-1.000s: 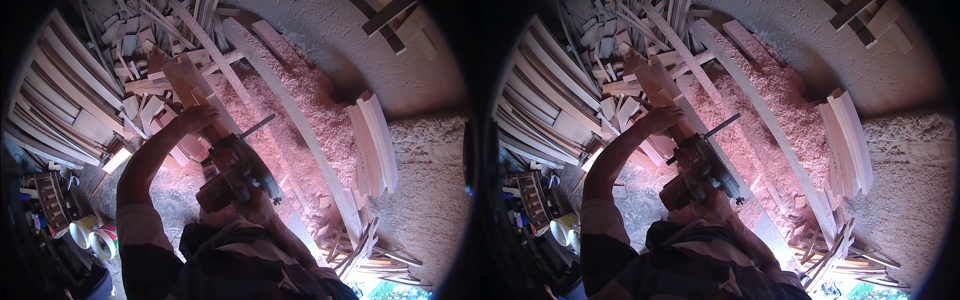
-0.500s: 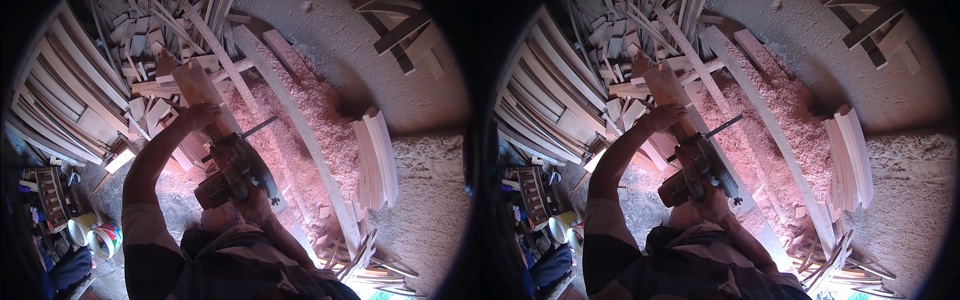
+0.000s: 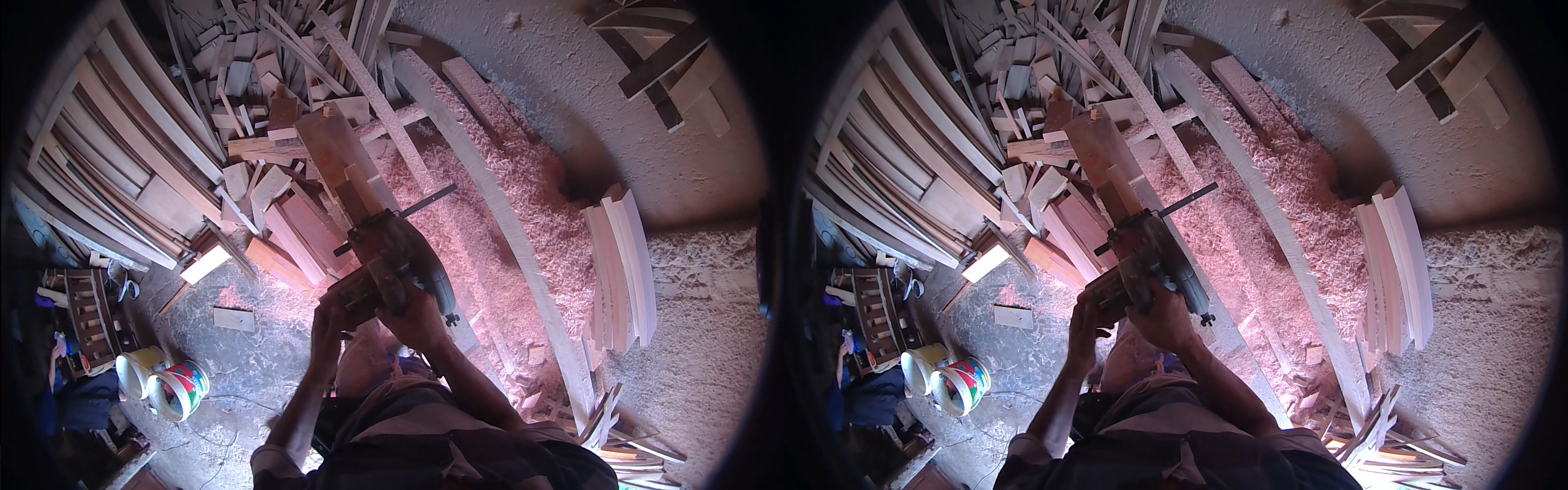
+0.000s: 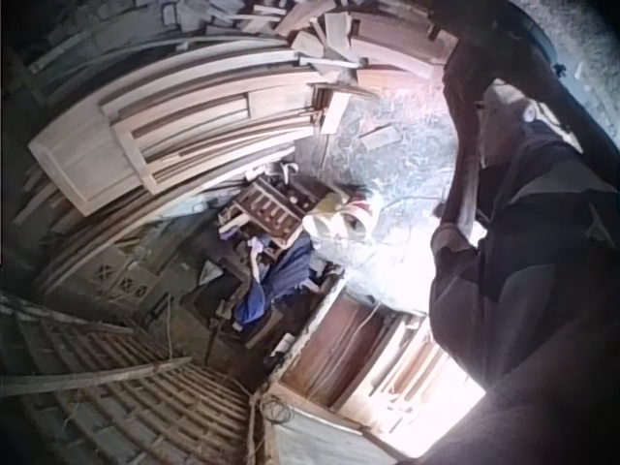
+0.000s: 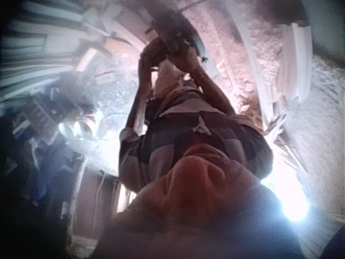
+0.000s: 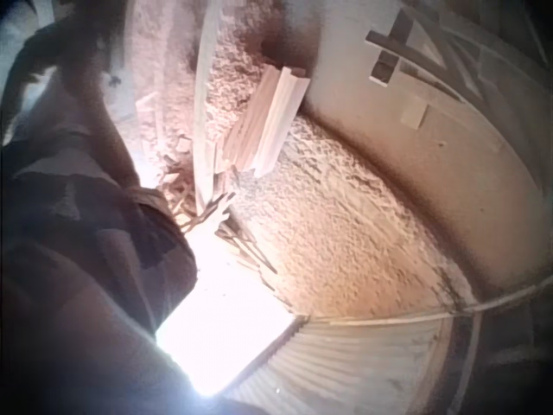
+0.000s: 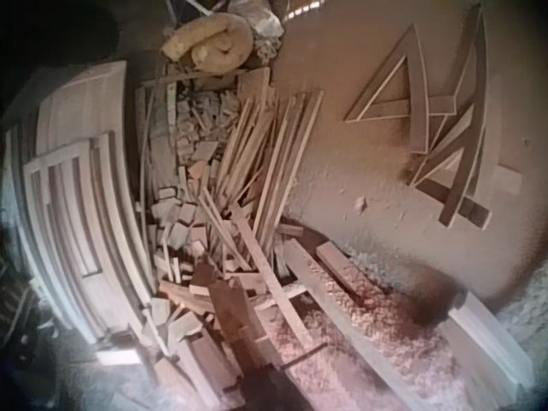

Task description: The person uses a circular saw to cut a long wooden plank into shorter pieces. They repeatedly position the plank, cut it, and stack the resulting pieces on a nearby pile.

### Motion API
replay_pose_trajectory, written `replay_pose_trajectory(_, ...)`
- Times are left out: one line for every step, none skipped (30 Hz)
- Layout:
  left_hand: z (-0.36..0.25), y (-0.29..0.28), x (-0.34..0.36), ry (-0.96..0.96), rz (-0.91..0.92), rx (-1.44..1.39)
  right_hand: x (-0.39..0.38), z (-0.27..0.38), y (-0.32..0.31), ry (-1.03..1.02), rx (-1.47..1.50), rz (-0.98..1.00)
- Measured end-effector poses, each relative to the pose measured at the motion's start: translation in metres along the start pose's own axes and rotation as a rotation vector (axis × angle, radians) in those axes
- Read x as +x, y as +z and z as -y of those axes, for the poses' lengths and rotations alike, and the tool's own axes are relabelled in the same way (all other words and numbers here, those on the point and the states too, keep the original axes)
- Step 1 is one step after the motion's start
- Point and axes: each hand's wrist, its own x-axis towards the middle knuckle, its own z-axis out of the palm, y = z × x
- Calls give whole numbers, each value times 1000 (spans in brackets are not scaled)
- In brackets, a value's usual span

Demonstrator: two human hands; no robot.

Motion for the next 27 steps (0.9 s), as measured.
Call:
replay_pose_trajectory(3,5,-2,103,45,-73,3,1,1,-4,4,2)
replay_pose_trajectory(4,9,4,96,-2,-85,5,1,1,-9,15,1)
replay_pose_trajectory(4,13,14,137,-15,-116,8,1,2,-13,6,6)
replay_pose_trajectory(4,16,22,151,-60,-136,12,2,3,-17,4,8)
replay_pose_trajectory(4,18,29,164,-49,-237,16,3,4,-8,4,8)
replay_pose_trajectory(3,20,34,148,-70,-324,19,4,4,-21,-2,7)
replay_pose_trajectory(3,22,37,93,-104,-411,22,5,5,-20,-6,8)
replay_pose_trajectory(1,22,39,137,-104,-420,25,7,6,-19,-9,11)
replay_pose_trajectory(0,23,40,147,-117,-430,28,9,7,-6,-2,17)
replay_pose_trajectory(-3,24,42,165,-119,-453,32,11,8,7,3,25)
replay_pose_trajectory(-6,25,44,173,-129,-436,35,12,8,20,7,34)
replay_pose_trajectory(-9,24,45,191,-128,-428,38,13,8,11,-1,25)
replay_pose_trajectory(-12,24,49,210,-130,-420,41,15,9,0,-7,17)
replay_pose_trajectory(-15,24,52,217,-142,-425,44,16,11,-21,-6,7)
replay_pose_trajectory(-16,24,55,224,-154,-430,47,18,12,-27,-8,8)
replay_pose_trajectory(-18,23,59,240,-157,-439,51,18,13,-42,-3,5)
replay_pose_trajectory(-18,23,62,233,-167,-423,54,19,14,-42,1,3)
replay_pose_trajectory(-18,21,65,237,-170,-409,57,20,15,-48,0,7)
replay_pose_trajectory(-18,19,68,241,-173,-392,60,22,15,-40,-1,13)
replay_pose_trajectory(-18,17,71,246,-163,-386,63,23,15,-34,0,19)
replay_pose_trajectory(-18,16,74,249,-152,-378,66,24,16,-29,-9,23)
replay_pose_trajectory(-18,14,77,237,-151,-358,69,26,16,-23,-16,27)
replay_pose_trajectory(-19,13,79,255,-146,-378,72,27,16,-12,-18,26)
replay_pose_trajectory(-21,13,82,261,-148,-388,77,29,17,-17,-16,28)
replay_pose_trajectory(-23,12,84,267,-147,-397,81,31,18,-18,-9,26)
replay_pose_trajectory(-26,12,87,271,-143,-396,84,33,18,-17,5,21)
replay_pose_trajectory(-28,10,84,268,-143,-393,79,35,20,-20,-2,29)
